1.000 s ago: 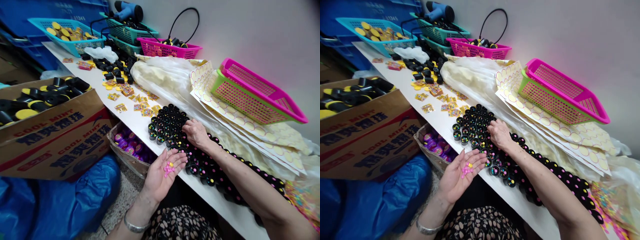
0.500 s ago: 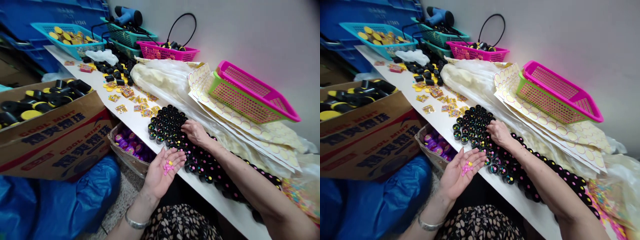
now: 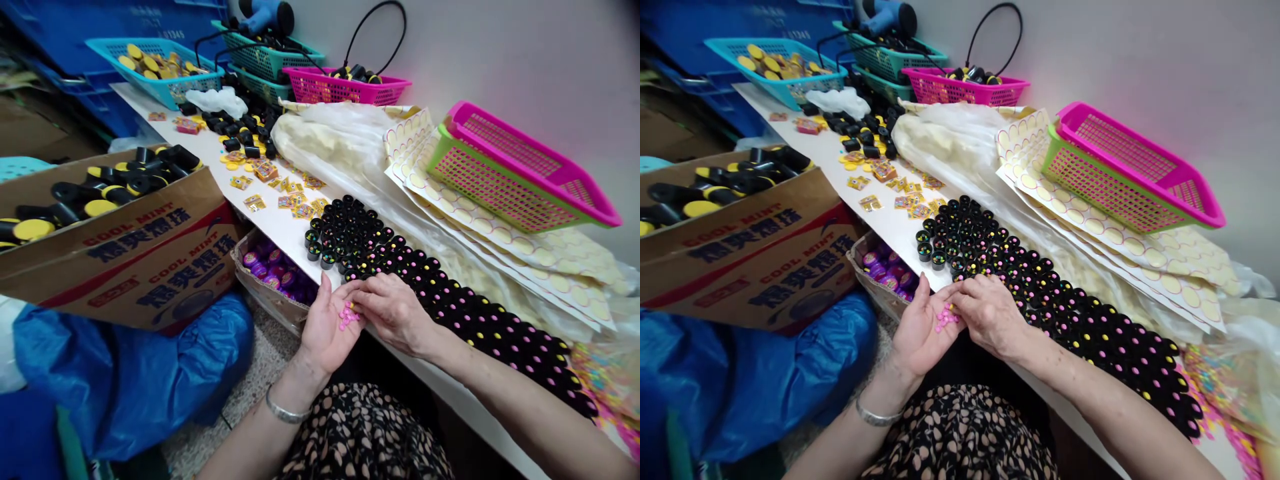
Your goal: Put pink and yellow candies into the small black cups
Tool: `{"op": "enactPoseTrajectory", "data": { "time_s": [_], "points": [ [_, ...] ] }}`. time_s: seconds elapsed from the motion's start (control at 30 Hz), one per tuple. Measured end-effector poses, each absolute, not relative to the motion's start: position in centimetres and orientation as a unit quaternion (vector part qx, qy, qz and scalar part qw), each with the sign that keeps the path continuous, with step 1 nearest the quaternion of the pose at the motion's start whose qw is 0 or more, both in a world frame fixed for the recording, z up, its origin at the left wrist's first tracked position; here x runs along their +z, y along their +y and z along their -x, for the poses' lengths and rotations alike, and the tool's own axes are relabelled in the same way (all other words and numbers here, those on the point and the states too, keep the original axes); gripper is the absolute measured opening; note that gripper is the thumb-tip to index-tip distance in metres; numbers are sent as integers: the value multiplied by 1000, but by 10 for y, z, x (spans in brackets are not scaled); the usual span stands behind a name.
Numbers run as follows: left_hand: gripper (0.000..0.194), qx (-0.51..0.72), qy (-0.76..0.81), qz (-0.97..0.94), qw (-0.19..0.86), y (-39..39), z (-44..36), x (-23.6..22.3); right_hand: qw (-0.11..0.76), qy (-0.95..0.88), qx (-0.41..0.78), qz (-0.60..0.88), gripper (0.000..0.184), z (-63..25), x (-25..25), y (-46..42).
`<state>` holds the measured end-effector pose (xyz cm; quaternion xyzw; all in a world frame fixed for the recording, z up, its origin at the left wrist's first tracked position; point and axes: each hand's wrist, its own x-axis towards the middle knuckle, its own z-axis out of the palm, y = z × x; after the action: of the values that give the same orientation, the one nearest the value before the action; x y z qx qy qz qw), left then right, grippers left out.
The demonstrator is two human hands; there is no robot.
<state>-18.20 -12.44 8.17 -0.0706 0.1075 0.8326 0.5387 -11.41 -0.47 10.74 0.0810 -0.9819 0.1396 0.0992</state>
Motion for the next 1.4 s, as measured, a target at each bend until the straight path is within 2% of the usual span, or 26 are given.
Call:
{"op": "enactPoseTrajectory", "data": {
  "time_s": [0.17,0.27,0.43,0.67,0.8,1.03,1.27,1.4],
  "points": [
    [50,831,125,62,538,-124,179,85,102,-987,71,-106,17,116,103,-10],
    [50,829,124,72,540,-125,180,85,125,-983,60,-118,20,116,101,-11],
    [51,822,104,94,552,-126,184,83,107,-983,45,-142,20,115,100,-10],
    [45,826,80,96,549,-124,184,84,154,-976,101,-119,18,119,96,-2],
    [43,826,77,91,551,-125,184,86,143,-978,122,-94,19,121,97,2],
    [47,819,87,73,562,-127,185,87,138,-979,139,-47,22,125,94,3],
    [52,824,72,66,558,-128,187,85,149,-954,259,-22,26,125,89,5],
    [49,832,74,85,544,-128,188,83,172,-955,242,-30,23,122,93,3]
  ]
}}
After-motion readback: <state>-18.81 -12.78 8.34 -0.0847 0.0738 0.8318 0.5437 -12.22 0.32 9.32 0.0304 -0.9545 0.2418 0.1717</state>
